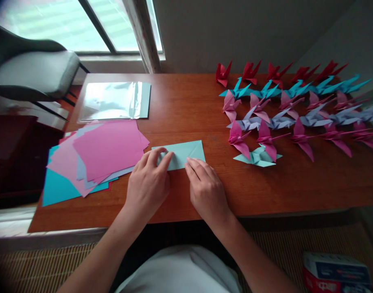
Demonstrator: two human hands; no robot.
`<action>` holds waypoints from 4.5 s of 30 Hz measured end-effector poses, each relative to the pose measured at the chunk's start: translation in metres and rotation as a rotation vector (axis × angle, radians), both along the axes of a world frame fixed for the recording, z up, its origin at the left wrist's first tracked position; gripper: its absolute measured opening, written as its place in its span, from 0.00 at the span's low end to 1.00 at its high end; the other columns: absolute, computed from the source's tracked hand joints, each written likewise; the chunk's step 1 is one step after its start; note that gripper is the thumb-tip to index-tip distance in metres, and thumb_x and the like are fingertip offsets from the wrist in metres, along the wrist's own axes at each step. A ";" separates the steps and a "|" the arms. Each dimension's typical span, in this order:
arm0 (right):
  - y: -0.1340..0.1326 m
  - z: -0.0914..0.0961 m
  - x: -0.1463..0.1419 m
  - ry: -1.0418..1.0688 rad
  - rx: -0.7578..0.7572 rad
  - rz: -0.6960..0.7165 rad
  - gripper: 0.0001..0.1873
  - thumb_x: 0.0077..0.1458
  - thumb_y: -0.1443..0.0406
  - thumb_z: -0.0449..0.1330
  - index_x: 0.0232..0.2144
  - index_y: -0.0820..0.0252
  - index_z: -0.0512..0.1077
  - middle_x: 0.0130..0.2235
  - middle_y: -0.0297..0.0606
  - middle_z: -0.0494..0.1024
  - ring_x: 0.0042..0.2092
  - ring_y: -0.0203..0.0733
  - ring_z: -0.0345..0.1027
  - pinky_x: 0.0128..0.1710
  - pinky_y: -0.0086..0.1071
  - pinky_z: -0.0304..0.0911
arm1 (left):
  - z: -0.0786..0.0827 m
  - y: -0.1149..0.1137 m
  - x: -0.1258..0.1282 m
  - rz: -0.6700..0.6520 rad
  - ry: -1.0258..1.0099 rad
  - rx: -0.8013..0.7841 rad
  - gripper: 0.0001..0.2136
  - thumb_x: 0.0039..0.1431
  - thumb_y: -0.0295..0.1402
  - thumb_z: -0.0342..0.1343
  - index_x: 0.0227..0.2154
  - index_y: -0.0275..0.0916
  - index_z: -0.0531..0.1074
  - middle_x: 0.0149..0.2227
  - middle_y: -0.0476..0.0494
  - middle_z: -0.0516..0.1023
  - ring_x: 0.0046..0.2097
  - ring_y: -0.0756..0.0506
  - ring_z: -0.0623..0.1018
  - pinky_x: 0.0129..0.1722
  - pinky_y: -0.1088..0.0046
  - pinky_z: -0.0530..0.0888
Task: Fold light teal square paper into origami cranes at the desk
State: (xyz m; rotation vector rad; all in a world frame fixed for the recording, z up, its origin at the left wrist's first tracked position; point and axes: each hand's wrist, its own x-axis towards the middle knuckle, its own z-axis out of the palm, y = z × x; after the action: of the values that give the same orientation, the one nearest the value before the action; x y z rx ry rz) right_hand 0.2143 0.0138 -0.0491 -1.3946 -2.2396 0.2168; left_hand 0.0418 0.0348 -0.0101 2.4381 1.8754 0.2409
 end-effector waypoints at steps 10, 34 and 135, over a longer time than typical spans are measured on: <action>-0.003 0.006 0.000 -0.044 -0.045 0.035 0.24 0.63 0.74 0.52 0.60 0.66 0.69 0.62 0.50 0.72 0.63 0.53 0.63 0.64 0.50 0.64 | -0.005 -0.021 -0.016 -0.046 0.054 0.084 0.21 0.65 0.21 0.46 0.58 0.34 0.71 0.62 0.32 0.71 0.60 0.33 0.73 0.57 0.55 0.74; -0.020 0.003 0.018 -0.216 0.028 -0.147 0.23 0.64 0.70 0.54 0.61 0.65 0.67 0.64 0.52 0.70 0.64 0.57 0.62 0.63 0.55 0.61 | -0.015 -0.049 -0.007 -0.160 -0.040 -0.004 0.31 0.67 0.44 0.50 0.66 0.28 0.61 0.70 0.26 0.56 0.71 0.29 0.57 0.67 0.46 0.60; -0.001 0.031 0.044 0.926 -0.874 -0.217 0.16 0.61 0.52 0.62 0.37 0.58 0.80 0.34 0.36 0.80 0.37 0.44 0.72 0.38 0.34 0.69 | 0.006 -0.034 -0.040 0.225 -1.198 -0.516 0.23 0.61 0.42 0.60 0.19 0.39 0.55 0.22 0.55 0.50 0.25 0.53 0.52 0.23 0.77 0.52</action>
State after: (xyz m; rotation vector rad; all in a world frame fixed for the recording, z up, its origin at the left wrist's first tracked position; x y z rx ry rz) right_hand 0.2579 0.0127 -0.0176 -1.4413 -1.2064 1.5367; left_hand 0.0021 0.0013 -0.0046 1.2102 1.3420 0.8510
